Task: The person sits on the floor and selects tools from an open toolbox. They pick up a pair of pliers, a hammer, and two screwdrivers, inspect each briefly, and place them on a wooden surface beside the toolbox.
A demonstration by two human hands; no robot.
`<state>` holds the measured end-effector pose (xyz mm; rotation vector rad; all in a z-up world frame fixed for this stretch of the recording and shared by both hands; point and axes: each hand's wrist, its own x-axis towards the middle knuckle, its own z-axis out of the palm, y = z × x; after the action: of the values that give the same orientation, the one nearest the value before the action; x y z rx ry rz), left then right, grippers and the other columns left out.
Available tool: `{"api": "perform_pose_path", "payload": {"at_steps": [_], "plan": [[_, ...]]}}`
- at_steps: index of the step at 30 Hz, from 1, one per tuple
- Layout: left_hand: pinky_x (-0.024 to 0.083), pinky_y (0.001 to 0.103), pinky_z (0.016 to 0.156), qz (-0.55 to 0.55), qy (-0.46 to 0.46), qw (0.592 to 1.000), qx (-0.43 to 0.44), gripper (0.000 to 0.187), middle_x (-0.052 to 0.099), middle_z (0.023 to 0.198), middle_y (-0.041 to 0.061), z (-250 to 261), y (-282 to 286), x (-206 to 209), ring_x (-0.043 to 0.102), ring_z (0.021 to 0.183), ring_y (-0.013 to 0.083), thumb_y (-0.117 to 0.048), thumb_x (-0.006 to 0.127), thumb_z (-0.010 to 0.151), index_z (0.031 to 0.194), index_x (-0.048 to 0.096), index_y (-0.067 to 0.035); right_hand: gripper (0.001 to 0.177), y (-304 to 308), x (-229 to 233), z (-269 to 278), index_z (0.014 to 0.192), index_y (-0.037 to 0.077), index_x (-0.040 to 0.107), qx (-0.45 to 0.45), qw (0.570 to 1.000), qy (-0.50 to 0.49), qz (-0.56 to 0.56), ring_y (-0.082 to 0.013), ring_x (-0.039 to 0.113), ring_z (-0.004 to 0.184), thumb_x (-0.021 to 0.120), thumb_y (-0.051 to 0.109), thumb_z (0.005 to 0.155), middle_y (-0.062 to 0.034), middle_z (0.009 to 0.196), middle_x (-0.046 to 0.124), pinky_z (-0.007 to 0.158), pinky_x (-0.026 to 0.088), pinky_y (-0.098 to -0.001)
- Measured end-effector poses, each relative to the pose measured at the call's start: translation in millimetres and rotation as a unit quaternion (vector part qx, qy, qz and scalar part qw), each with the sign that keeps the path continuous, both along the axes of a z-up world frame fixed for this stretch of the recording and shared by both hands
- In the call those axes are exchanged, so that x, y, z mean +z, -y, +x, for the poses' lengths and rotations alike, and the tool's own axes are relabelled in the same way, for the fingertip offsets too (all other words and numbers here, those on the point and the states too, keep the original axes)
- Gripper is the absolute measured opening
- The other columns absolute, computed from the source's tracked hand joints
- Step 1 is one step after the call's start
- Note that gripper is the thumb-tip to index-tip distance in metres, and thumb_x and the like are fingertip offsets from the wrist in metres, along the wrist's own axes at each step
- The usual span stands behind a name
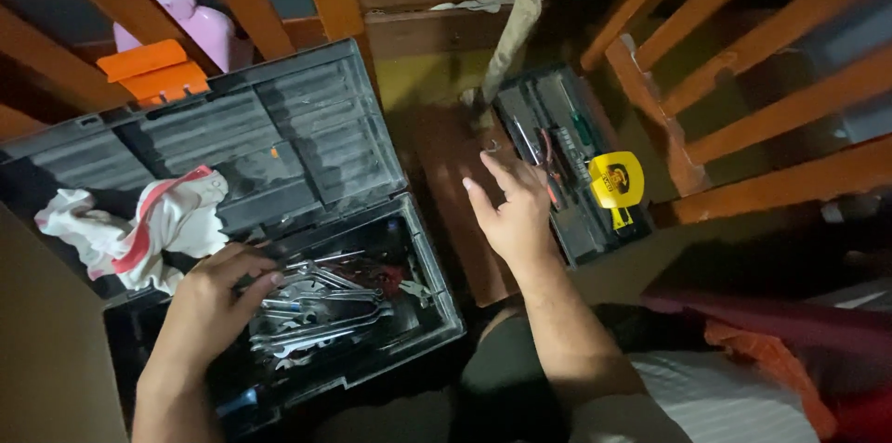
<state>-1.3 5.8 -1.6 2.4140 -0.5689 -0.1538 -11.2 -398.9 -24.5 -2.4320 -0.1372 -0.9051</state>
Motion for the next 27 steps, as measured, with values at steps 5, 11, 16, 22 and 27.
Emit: {"api": "perform_pose_path", "payload": {"at_steps": [5,11,16,22,27], "plan": [[0.053,0.037,0.078,-0.003,-0.001,1.0,-0.003,0.015,0.075,0.099,0.004,-1.0,1.0,4.2,0.072,0.091,0.0235,-0.021,0.071,0.091,0.098,0.076,-0.01,0.033,-12.0,12.2,-2.9,0.121,0.004,0.071,0.03,0.999,0.007,0.01,-0.0294,0.072,0.107,0.08,0.016,0.091,-0.012,0.118,0.075,0.097,0.05,-0.0447],[0.053,0.037,0.075,-0.009,-0.002,1.0,-0.007,0.013,0.073,0.097,0.004,-0.5,0.9,3.6,0.071,0.087,0.0237,-0.019,0.072,0.09,0.098,0.076,-0.01,0.035,-28.1,26.1,-7.5,0.123,0.003,0.069,0.053,0.998,0.006,0.022,-0.0311,0.071,0.116,0.081,0.014,0.092,-0.0131,0.123,0.073,0.102,0.053,-0.0476],[0.056,0.047,0.083,0.033,0.02,0.999,0.008,0.017,0.078,0.099,0.01,-2.0,5.0,14.1,0.075,0.089,0.0368,-0.024,0.076,0.087,0.1,0.078,-0.012,0.036,-48.9,32.0,-4.4,0.117,0.002,0.075,0.066,0.995,0.059,0.04,-0.0331,0.074,0.106,0.085,0.02,0.087,-0.0151,0.116,0.077,0.092,0.053,-0.0432],[0.055,0.053,0.078,0.025,0.02,0.999,-0.006,0.017,0.076,0.091,0.021,-7.8,10.8,26.6,0.073,0.086,0.047,-0.019,0.074,0.09,0.097,0.076,-0.004,0.034,-81.2,41.0,-11.6,0.118,0.003,0.075,0.131,0.988,0.016,0.081,-0.0336,0.073,0.109,0.083,0.018,0.089,-0.0143,0.119,0.077,0.094,0.052,-0.044],[0.056,0.048,0.078,0.034,-0.008,0.999,0.001,0.016,0.076,0.091,0.016,-9.3,12.8,35.0,0.074,0.086,0.0424,-0.021,0.073,0.092,0.1,0.077,-0.007,0.032,-106.8,44.5,-15.3,0.117,0.005,0.075,0.165,0.982,0.017,0.09,-0.0336,0.074,0.106,0.083,0.018,0.089,-0.0121,0.117,0.077,0.09,0.054,-0.0431]]}}
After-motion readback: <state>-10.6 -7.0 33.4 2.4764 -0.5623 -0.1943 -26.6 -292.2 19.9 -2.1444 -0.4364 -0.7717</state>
